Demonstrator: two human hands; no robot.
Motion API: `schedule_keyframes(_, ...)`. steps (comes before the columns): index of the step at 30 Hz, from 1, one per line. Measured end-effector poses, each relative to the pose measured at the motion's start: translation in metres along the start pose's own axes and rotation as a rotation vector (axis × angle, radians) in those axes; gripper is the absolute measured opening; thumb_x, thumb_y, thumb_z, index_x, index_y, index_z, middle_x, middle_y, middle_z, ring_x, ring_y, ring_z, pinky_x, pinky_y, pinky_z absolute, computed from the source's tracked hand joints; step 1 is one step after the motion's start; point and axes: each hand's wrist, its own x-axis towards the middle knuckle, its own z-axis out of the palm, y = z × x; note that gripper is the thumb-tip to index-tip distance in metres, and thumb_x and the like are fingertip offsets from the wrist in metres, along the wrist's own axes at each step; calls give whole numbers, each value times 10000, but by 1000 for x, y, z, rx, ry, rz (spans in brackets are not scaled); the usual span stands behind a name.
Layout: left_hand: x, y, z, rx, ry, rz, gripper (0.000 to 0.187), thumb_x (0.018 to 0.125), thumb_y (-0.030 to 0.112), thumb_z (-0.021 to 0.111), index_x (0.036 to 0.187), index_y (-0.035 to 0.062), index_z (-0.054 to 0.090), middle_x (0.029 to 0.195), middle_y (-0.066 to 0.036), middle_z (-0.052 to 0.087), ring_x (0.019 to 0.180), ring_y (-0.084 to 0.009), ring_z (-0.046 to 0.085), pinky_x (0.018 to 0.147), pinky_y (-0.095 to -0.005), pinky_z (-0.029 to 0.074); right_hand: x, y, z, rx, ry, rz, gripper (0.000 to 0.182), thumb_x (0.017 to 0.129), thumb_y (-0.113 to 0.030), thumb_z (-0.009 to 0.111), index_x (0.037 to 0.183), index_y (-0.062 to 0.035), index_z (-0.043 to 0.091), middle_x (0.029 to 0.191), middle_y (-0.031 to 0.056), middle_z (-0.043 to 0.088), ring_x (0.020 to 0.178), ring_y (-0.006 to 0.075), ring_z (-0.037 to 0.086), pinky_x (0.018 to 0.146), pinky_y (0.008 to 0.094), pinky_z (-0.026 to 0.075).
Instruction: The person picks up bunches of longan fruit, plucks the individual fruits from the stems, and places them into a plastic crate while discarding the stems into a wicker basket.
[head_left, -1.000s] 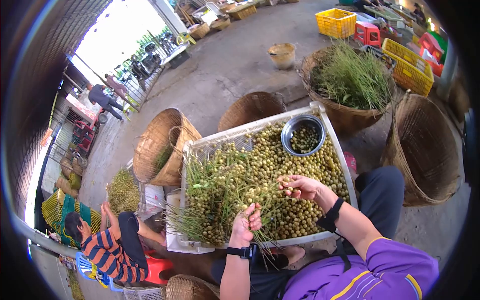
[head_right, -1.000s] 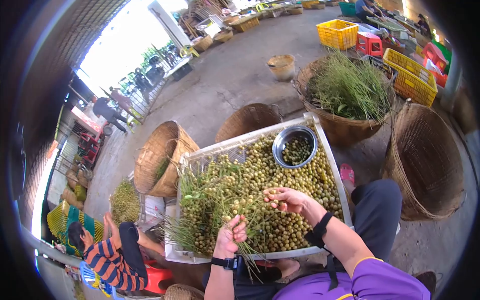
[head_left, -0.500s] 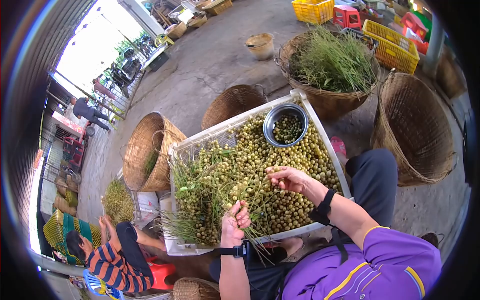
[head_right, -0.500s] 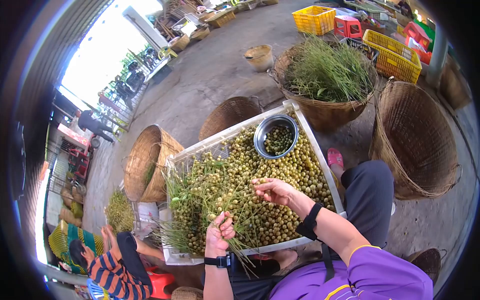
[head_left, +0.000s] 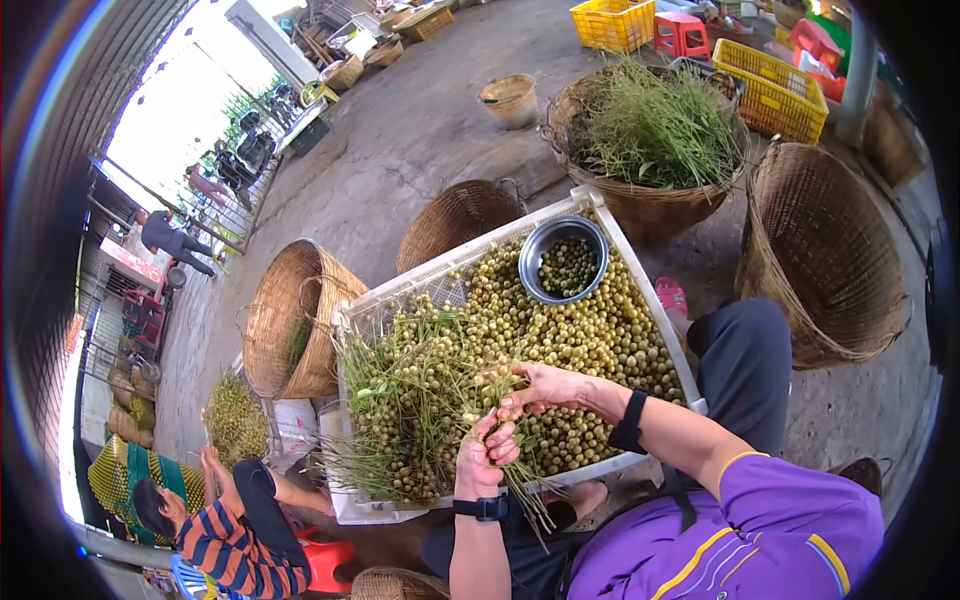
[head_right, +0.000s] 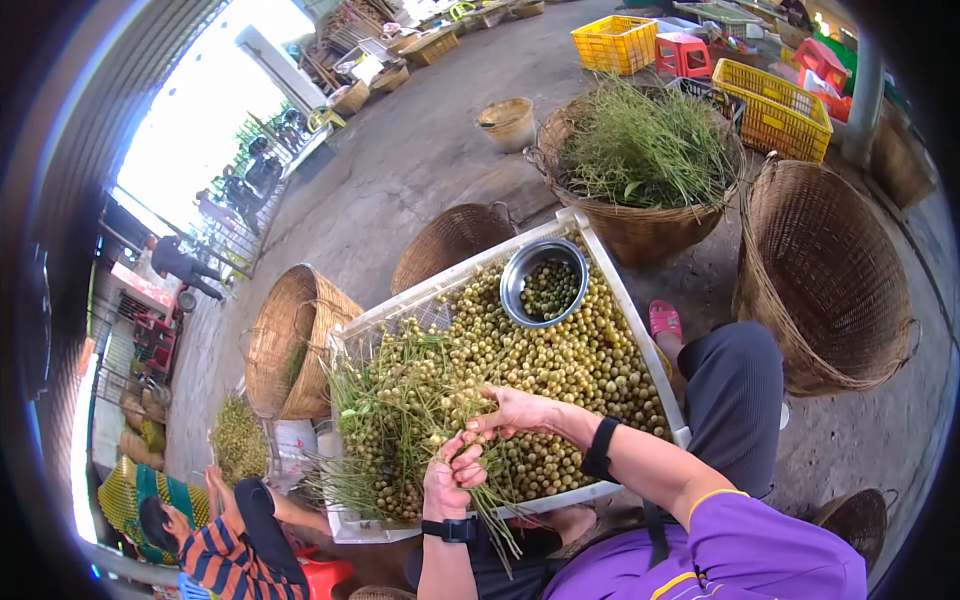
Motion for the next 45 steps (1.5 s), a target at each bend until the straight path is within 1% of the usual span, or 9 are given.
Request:
schedule_keyframes(12, 10, 14, -7, 197, 160, -24, 274, 934, 284, 473, 1088, 60, 510, 511, 56, 274, 390, -49, 243, 371, -204, 205, 3, -13, -12, -695, 154, -242, 187, 825, -173, 635, 922, -14, 612, 701, 65, 625, 552, 94, 565, 496, 271, 445)
schedule_keyframes(17, 2, 20, -7, 216, 217, -25, 265, 934, 261, 478, 1076, 40, 505, 501, 64, 264, 384, -47, 231, 368, -207, 203, -4, -26, -13, -1245, 136, -354, 217, 696, -31, 582, 910, -3, 611, 768, 227, 604, 782, 389, 592, 652, 441, 472)
schedule_keyframes(22, -5, 21, -19, 122, 115, 11, 240, 957, 232, 412, 1055, 41, 518, 535, 54, 275, 403, -59, 251, 385, -217, 224, 6, -6, -23, -1227, 317, -388, 156, 813, -120, 550, 920, -35, 625, 759, 176, 626, 689, 321, 618, 603, 385, 483)
schedule_keyframes(26, -3, 16, -18, 3, 18, 4, 229, 959, 249, 408, 1019, 47, 498, 536, 58, 286, 403, -53, 272, 384, -218, 233, 11, 6, -26, -624, 290, -9, 229, 809, -162, 546, 996, -59, 628, 713, 105, 638, 521, 169, 596, 540, 314, 486)
schedule_keyframes(32, -5, 18, -18, 17, 110, -29, 197, 949, 218, 426, 942, 49, 525, 525, 64, 296, 400, -60, 287, 380, -217, 235, 0, -1, -37, -1375, 325, -262, 219, 810, -234, 564, 947, -78, 633, 772, 152, 639, 741, 345, 613, 627, 420, 475)
schedule_keyframes(34, -7, 20, -22, 14, 100, -43, 203, 951, 217, 415, 937, 45, 521, 526, 61, 301, 397, -60, 292, 375, -217, 238, -3, -10, -43, -1374, 310, -313, 261, 822, -311, 587, 918, -73, 635, 702, 121, 624, 661, 292, 612, 591, 403, 464)
schedule_keyframes(37, -11, 24, -24, -20, 87, -100, 195, 948, 193, 409, 937, 31, 517, 527, 50, 307, 396, -63, 297, 373, -214, 245, -13, -31, -54, -764, -221, 163, 414, 816, -469, 602, 870, -60, 625, 621, -5, 557, 485, 85, 484, 429, 241, 371)
schedule_keyframes(42, -10, 28, -30, -7, 72, -129, 177, 945, 195, 420, 944, 32, 489, 527, 50, 306, 396, -64, 297, 370, -216, 246, -26, -33, -67, -452, -406, 274, 375, 846, -404, 587, 848, -29, 607, 639, -10, 529, 432, 26, 392, 350, 143, 264)
schedule_keyframes(45, -19, 37, -25, -24, 52, -62, 171, 951, 208, 418, 936, 45, 465, 525, 58, 304, 391, -56, 292, 373, -214, 240, -27, -24, -88, 158, -428, 155, 347, 901, -328, 514, 849, 8, 583, 661, 60, 496, 444, 27, 372, 315, 121, 228)
